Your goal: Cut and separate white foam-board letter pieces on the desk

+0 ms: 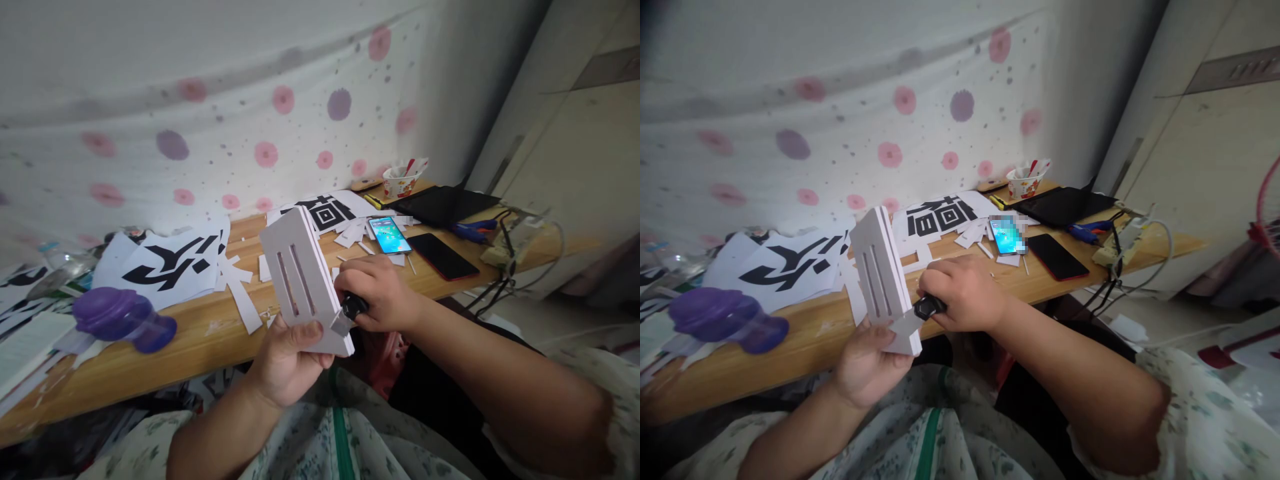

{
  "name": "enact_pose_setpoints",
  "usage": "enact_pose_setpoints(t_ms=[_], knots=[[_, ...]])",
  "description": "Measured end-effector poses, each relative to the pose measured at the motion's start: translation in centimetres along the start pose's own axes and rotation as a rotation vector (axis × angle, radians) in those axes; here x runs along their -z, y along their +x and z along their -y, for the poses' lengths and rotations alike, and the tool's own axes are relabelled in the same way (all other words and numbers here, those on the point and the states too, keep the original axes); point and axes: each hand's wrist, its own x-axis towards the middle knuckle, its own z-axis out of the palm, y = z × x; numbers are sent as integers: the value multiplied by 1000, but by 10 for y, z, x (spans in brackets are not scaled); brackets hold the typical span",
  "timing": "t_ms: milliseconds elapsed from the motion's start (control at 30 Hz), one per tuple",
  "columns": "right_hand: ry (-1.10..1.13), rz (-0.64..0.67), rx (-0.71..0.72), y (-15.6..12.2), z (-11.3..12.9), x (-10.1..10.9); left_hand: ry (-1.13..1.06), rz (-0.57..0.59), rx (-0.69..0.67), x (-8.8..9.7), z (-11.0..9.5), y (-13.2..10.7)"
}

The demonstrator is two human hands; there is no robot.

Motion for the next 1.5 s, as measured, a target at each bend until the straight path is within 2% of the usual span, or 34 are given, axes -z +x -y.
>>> enact_pose_setpoints(t_ms=[100,400,667,967,1167,1367,1500], knots=[[-27,-18,6,0,-1,2,55,40,21,0,0,1],[-89,-64,-77,-6,-9,4,63,12,78,-3,8,-2],[-154,-94,-36,-3,-6,8,88,30,71,0,13,-2],[-168,-66,-113,-9,-15,8,52,57,102,3,18,-6],[-121,-151,-187,-12,-25,9,68,97,182,3,25,-11],[-112,-103,-94,-10,-14,10,67,-14,115,2,21,-10],[-140,-94,-35,-6,-5,10,79,15,102,4,19,-9]])
